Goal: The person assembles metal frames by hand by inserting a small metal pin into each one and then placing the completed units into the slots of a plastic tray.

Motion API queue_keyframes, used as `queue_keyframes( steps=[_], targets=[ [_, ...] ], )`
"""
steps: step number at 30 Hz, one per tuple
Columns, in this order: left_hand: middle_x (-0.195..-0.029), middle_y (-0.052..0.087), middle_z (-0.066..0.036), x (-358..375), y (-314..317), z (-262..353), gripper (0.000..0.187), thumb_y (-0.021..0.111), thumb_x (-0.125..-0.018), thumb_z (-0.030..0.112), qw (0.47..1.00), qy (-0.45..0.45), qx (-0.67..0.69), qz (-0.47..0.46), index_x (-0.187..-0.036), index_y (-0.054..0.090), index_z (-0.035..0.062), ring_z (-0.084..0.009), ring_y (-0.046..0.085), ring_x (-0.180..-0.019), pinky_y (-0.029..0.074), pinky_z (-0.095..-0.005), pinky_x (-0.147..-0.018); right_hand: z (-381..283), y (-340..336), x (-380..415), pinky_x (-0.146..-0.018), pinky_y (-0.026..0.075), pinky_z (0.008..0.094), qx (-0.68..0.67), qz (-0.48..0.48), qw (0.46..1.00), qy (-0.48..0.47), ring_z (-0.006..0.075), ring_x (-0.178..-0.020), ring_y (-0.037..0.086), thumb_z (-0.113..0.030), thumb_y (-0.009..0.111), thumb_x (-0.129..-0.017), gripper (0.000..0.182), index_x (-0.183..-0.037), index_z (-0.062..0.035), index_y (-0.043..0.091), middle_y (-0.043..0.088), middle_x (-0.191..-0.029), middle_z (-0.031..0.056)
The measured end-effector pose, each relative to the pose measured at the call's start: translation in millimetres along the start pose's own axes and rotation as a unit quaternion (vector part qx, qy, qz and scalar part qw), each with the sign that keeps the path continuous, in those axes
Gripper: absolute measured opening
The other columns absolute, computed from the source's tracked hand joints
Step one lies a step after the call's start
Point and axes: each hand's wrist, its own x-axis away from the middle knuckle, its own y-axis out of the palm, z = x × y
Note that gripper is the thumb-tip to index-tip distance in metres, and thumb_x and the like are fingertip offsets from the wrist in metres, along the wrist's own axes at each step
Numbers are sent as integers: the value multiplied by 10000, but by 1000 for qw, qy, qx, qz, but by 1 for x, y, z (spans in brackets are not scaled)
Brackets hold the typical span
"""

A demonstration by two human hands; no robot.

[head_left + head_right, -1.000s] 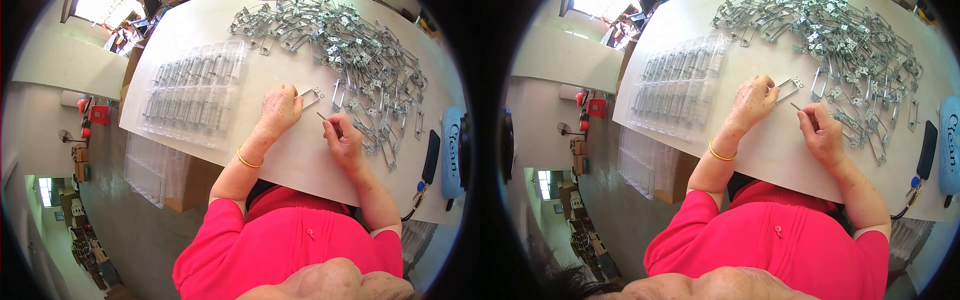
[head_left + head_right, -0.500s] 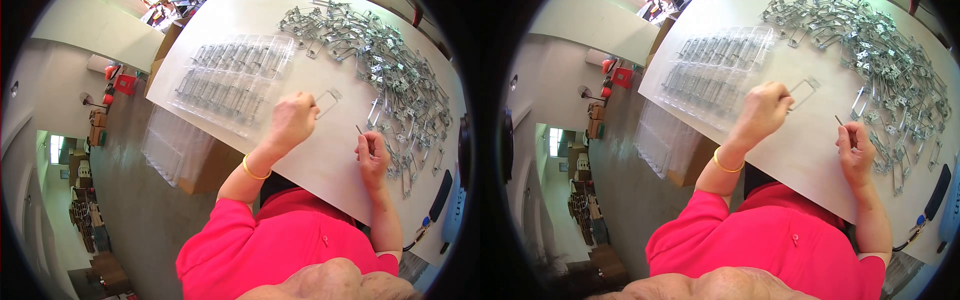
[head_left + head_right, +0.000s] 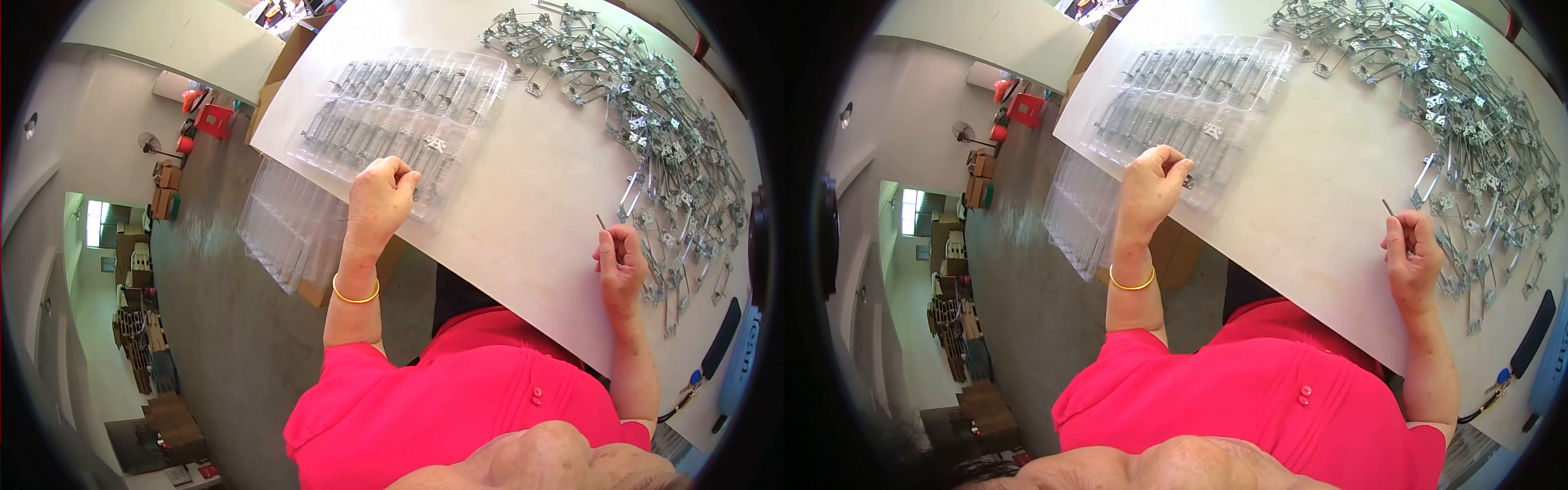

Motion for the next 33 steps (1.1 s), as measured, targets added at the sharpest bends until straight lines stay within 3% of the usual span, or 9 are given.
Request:
queue_keyframes(
  steps=[6, 17, 33],
  targets=[
    [-786, 698, -141, 0, 14, 7, 157, 711, -869, 120, 999, 35, 2, -8, -892, 724, -35, -183, 657, -690, 513, -326, -660, -4, -1, 0, -542, 431, 198, 9, -7, 1000, 4, 35, -634, 559, -67, 626, -1017, 45, -1010, -50, 585, 588, -745, -32],
    [-850, 705, -199, -9, 33, 6, 177, 712, -856, 167, 994, 67, -83, -15, -860, 720, -10, -357, 692, -802, 532, -433, -739, -3, 0, 0, -536, 427, 199, 19, 1, 1000, 9, 35, -614, 552, -73, 627, -1016, 50, -1005, -49, 585, 597, -730, -27],
    [-911, 709, -222, -7, 30, 9, 193, 746, -833, 148, 984, 107, -144, -12, -910, 725, -28, -392, 686, -896, 529, -455, -815, -1, 0, 1, -539, 427, 191, 13, -3, 1000, 6, 29, -629, 560, -70, 626, -1019, 46, -1012, -47, 587, 596, -756, -34]
  ],
)
